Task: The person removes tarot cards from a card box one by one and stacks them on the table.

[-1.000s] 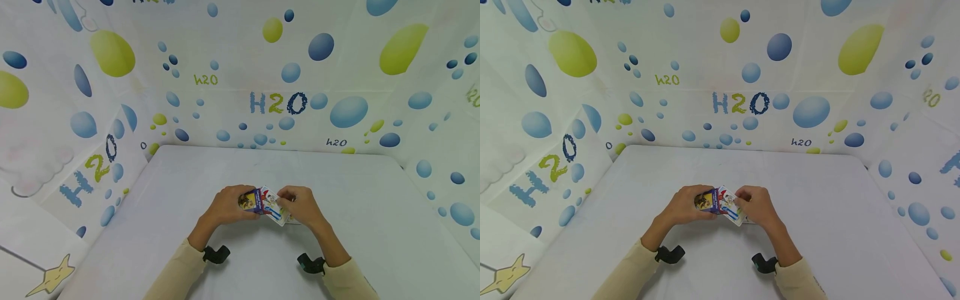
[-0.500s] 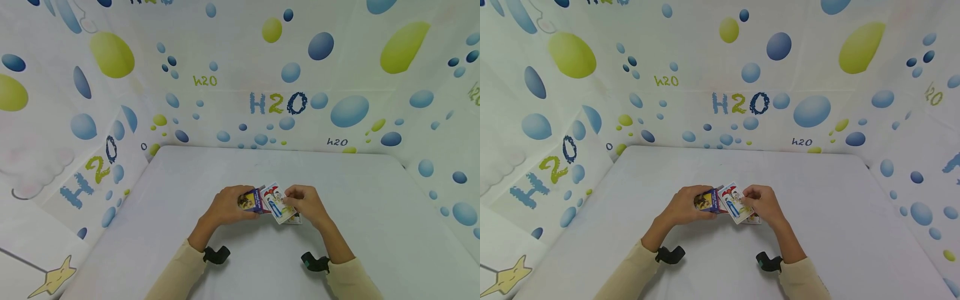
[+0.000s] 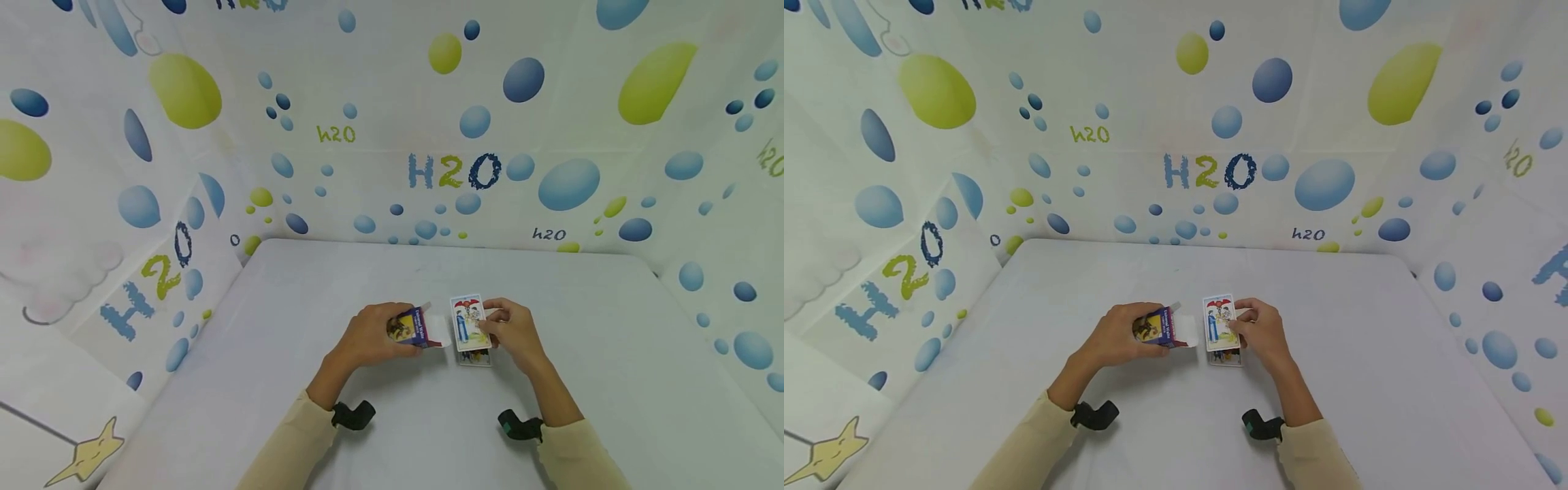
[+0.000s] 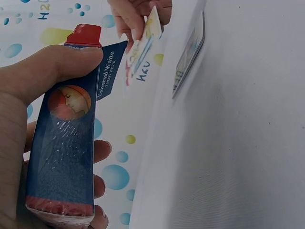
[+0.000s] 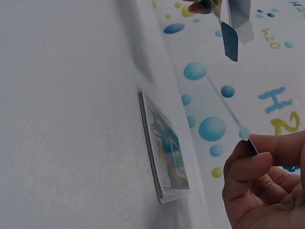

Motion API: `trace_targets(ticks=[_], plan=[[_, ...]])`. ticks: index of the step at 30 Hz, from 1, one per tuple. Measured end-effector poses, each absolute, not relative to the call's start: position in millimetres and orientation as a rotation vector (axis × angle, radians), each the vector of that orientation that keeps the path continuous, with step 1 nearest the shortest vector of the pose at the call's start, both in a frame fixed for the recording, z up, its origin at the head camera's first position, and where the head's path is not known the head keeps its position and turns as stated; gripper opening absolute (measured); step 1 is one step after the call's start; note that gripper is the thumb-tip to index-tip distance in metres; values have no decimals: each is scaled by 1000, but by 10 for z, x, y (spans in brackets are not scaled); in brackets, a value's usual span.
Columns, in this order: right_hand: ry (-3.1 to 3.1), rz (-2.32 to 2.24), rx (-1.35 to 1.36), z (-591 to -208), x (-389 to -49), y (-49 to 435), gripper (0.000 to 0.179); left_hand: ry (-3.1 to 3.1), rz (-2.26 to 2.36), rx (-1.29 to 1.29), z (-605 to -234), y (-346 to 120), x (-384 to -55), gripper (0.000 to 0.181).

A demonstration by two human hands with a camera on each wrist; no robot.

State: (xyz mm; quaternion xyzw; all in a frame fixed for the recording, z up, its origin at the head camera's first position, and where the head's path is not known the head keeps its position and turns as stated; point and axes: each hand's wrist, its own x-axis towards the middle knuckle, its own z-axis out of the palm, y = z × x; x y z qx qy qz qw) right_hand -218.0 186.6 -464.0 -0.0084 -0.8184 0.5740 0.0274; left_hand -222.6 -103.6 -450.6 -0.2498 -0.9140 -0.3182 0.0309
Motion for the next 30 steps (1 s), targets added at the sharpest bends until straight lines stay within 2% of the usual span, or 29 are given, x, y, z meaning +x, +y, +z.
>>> trace_targets(ticks=[30], plan=[[-2615,1669,-183,-4785,-2128,1896,44,-2820,-1082,-674,-4549,-934,-2190,78]])
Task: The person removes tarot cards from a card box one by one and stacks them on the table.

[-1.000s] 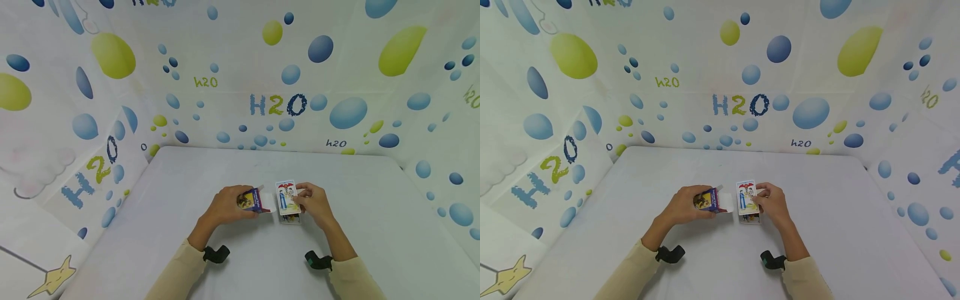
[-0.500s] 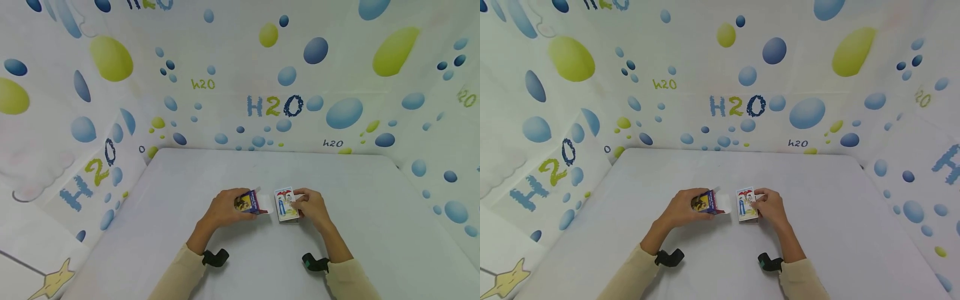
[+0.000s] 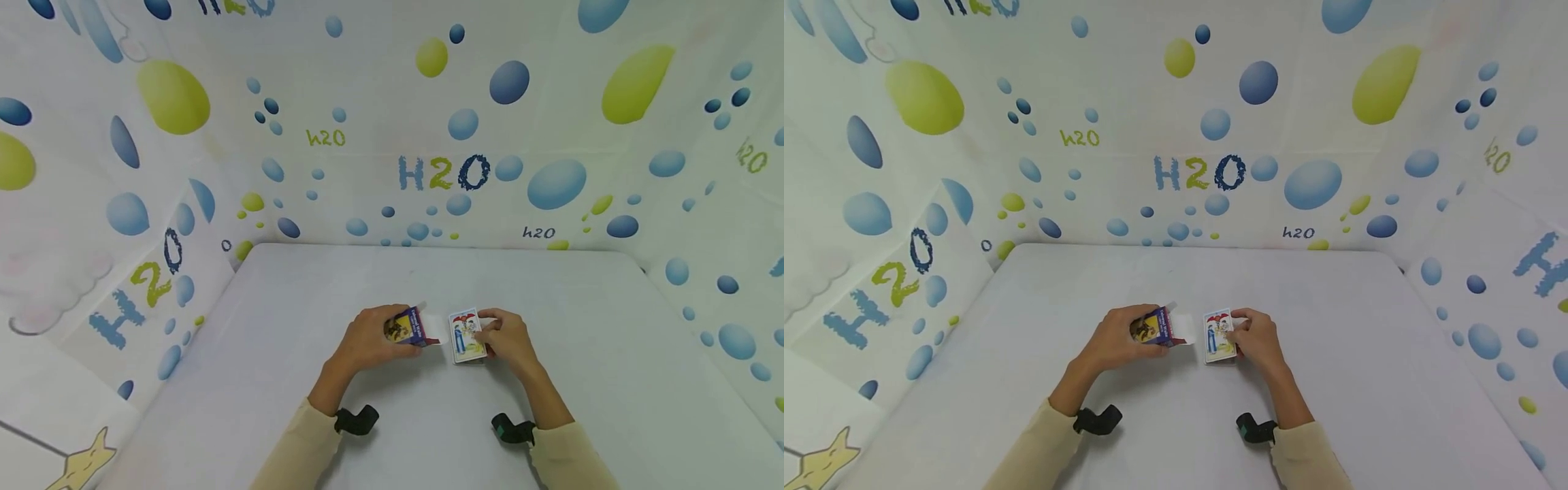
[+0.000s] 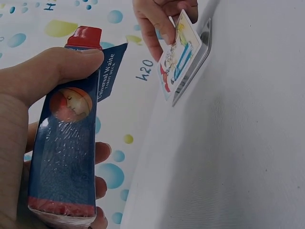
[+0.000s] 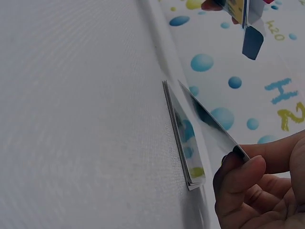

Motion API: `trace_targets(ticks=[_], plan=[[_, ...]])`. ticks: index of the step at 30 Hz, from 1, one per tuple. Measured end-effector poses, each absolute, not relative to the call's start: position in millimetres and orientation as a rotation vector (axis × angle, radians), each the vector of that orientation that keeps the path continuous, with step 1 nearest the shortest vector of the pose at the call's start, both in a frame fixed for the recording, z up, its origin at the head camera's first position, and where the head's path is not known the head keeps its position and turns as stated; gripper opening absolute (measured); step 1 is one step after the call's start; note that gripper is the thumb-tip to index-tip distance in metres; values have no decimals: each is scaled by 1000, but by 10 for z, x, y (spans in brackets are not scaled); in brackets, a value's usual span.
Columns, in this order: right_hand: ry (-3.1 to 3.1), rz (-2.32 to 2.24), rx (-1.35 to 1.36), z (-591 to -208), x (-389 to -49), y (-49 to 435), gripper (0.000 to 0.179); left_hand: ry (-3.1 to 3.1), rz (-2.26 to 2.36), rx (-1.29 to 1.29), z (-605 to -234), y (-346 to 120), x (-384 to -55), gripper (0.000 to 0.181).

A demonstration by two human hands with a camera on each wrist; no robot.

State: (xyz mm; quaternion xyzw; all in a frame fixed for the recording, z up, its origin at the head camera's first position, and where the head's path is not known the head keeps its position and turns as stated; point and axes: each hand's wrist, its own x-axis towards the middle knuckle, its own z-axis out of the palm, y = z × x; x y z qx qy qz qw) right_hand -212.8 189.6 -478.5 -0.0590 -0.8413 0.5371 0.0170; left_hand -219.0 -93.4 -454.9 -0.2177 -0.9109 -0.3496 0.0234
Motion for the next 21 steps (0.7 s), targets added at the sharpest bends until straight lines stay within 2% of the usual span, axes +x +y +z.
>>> trace_targets(ticks=[8,15,21], plan=[[-2632,1638,-158,-4777,-2137,1868,51,-2811,-1057,-686,-4545,-957,-2233,81],[-2696,1487,-109,-4828,-2160,1859,48,-2793,-1080,-696,-4553,-944,-2269,76],[-2754,1345,-119,-4825,-2167,1835,47,-2802,-1056,-710,-4546,-943,-2277,79]])
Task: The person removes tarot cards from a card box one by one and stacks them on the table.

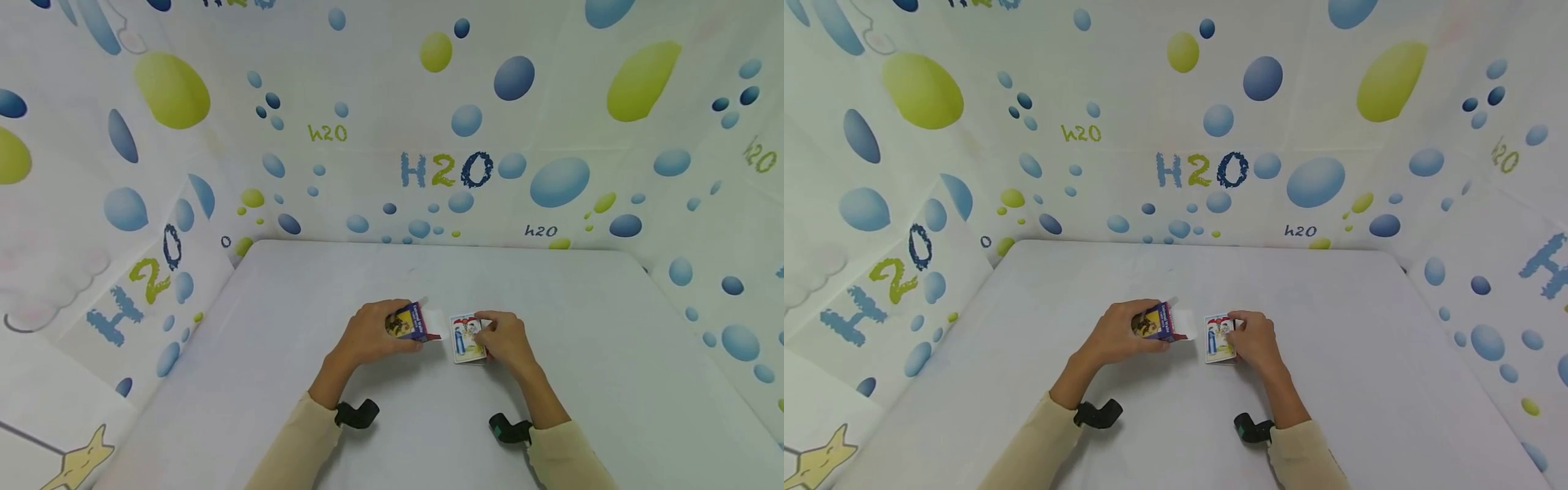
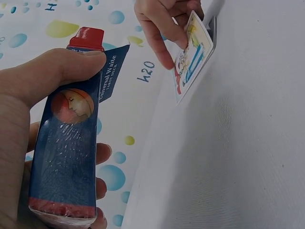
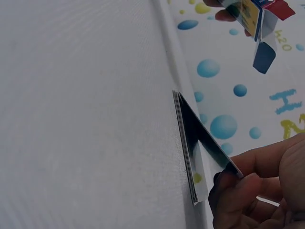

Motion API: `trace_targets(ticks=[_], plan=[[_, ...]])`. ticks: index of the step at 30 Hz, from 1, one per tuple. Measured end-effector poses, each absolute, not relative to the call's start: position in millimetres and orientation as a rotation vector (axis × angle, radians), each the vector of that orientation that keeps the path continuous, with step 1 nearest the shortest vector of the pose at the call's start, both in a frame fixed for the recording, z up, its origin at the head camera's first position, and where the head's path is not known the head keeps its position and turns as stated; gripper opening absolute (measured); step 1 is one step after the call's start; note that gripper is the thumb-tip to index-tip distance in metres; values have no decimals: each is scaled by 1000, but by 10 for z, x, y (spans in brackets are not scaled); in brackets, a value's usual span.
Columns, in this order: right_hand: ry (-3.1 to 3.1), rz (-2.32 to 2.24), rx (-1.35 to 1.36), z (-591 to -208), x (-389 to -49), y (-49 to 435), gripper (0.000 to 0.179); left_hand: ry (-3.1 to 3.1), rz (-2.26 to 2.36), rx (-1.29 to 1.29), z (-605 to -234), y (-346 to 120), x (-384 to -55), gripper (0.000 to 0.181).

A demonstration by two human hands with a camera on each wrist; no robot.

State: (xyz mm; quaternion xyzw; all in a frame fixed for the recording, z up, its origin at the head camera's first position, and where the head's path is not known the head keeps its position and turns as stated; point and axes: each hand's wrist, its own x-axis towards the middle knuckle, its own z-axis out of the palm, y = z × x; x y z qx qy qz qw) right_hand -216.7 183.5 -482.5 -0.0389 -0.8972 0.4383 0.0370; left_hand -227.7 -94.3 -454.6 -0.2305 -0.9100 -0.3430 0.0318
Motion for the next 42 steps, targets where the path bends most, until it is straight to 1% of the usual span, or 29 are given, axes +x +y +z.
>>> trace_targets(ticks=[9,17,23,31,42], plan=[[-2863,1078,-130,-4853,-2174,1805,46,-2812,-1069,-704,-4537,-937,-2259,78],[-2905,973,-106,-4887,-2181,1824,54,-2813,-1066,-693,-4554,-921,-2261,77],[-2900,995,-94,-4872,-2180,1844,55,-2810,-1079,-699,-4558,-913,-2265,75],[-2905,1043,-108,-4882,-2186,1856,52,-2832,-1026,-733,-4544,-916,-2277,82],[-2896,1162,-133,-4905,-2204,1881,51,-2842,-1045,-728,-4532,-907,-2282,82]])
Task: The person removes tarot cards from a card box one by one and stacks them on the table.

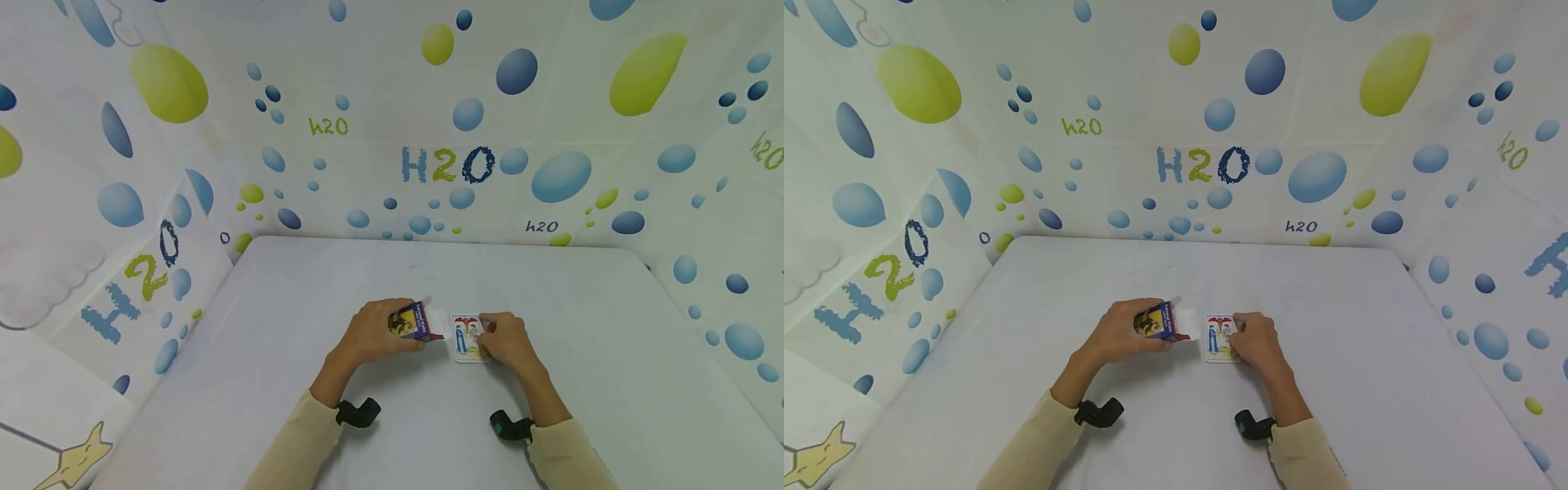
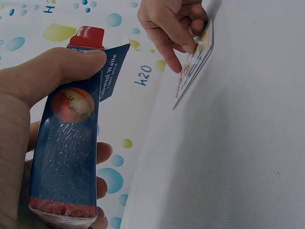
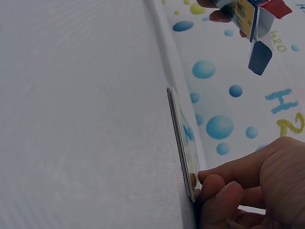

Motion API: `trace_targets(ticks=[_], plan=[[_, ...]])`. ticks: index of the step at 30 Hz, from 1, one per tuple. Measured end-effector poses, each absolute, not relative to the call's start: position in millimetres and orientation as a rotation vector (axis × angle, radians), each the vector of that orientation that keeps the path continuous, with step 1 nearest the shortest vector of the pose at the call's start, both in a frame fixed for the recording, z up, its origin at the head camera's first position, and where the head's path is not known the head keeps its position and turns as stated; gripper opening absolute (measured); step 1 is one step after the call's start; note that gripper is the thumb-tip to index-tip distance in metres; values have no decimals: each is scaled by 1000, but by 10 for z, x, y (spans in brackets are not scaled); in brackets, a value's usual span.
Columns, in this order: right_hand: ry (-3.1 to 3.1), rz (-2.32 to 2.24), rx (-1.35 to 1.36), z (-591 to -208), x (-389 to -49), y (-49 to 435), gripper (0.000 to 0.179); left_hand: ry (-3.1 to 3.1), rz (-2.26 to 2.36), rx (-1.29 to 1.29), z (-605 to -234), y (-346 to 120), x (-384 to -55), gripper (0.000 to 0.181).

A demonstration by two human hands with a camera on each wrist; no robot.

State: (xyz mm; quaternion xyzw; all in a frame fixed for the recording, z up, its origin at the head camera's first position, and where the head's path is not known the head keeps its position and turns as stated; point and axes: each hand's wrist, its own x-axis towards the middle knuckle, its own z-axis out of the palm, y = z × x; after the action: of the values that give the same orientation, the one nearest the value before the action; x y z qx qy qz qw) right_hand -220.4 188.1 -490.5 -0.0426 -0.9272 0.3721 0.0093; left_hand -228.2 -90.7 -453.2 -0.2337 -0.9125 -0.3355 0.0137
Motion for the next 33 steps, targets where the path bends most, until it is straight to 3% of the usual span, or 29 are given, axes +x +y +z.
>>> trace_targets(ticks=[33], plan=[[-2616,1288,326,-4419,-2135,1298,25,-2826,-1040,-767,-4539,-882,-2288,80]])
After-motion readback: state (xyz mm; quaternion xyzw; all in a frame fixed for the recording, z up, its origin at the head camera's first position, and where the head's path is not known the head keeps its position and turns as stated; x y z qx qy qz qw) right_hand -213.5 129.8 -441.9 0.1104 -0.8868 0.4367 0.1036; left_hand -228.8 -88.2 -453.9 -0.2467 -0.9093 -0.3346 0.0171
